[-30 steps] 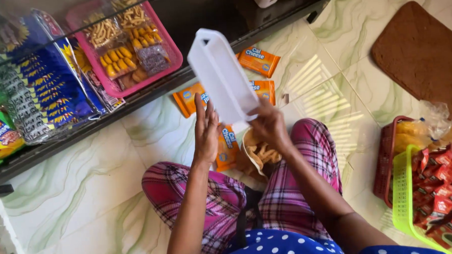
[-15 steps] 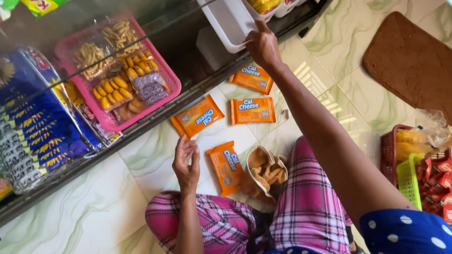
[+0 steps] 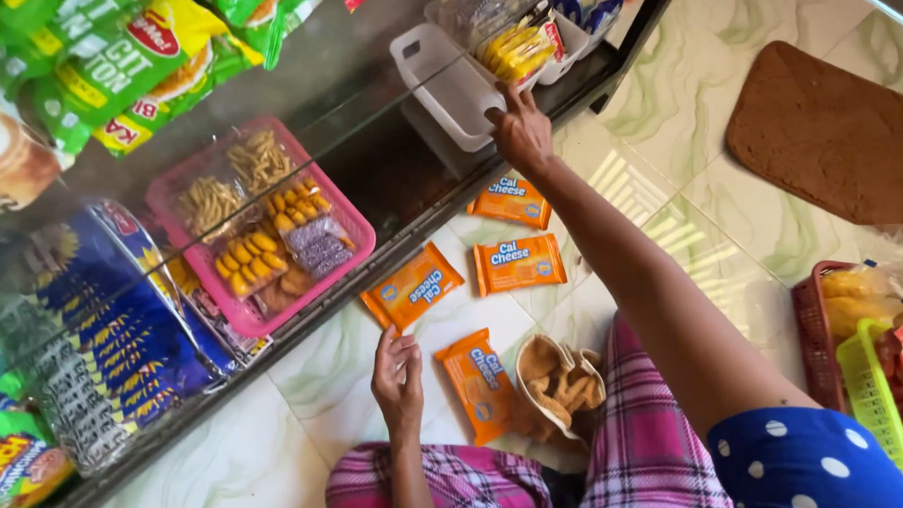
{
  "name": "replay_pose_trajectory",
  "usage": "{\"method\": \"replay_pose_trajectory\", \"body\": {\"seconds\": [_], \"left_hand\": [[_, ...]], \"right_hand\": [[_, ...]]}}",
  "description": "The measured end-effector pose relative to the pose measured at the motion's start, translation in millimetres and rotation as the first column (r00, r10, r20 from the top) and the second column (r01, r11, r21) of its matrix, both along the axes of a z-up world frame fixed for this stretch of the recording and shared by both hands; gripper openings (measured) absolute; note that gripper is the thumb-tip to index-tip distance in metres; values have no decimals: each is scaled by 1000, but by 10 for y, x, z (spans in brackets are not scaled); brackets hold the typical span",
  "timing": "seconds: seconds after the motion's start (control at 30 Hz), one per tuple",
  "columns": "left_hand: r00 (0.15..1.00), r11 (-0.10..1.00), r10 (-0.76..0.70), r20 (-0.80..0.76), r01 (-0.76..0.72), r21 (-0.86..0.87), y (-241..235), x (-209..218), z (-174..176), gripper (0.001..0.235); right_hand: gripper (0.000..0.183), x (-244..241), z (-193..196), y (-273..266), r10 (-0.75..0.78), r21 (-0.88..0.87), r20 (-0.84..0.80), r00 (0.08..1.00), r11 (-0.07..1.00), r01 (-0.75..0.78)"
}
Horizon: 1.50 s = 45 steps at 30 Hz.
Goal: Organize snacks and wipe a plastic container with a cloth.
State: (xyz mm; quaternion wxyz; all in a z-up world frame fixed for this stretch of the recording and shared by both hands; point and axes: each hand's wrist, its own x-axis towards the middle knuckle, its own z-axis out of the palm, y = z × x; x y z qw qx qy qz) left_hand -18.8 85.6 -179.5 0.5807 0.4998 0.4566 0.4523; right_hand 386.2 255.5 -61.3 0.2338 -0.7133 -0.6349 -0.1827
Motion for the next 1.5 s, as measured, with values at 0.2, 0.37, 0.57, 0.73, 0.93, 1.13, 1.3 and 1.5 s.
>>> {"method": "replay_pose_trajectory", "body": {"seconds": [0.2,0.37,0.57,0.73,0.93,1.13,1.3,1.5], "left_hand": [[999,1000,-11,47,12,-8,1,-2,7,58],[999,1000,2,49,-1,-10,35,-12,-110,58],[998,1000,15,59,-14,-19,70,-14,-132,57],[997,997,17,76,-12,-73,58,-22,-32,57],[988,998,18,155,-9,-60,61,-23,-132,56],[985,997,20,172,-7,-75,34,-26,-68,55],[980,996,26,195,-8,-89,34,-81,-104,55],[972,995,18,235,7,-103,72,-47,-305,56]], "right_hand": [[57,54,49,-28,-1,-114,-108,994,993,-11],[60,193,-29,44,61,-118,-110,992,990,-74],[50,217,-30,86,63,-144,-59,996,987,-71],[48,236,-76,65,35,-171,-43,998,984,-42],[45,130,49,-106,-18,-207,-77,997,978,2],[36,62,121,-205,-63,-197,-91,994,980,44],[45,223,199,-330,-70,159,-87,994,984,83],[49,1342,138,-159,-139,198,-226,964,963,185]]}}
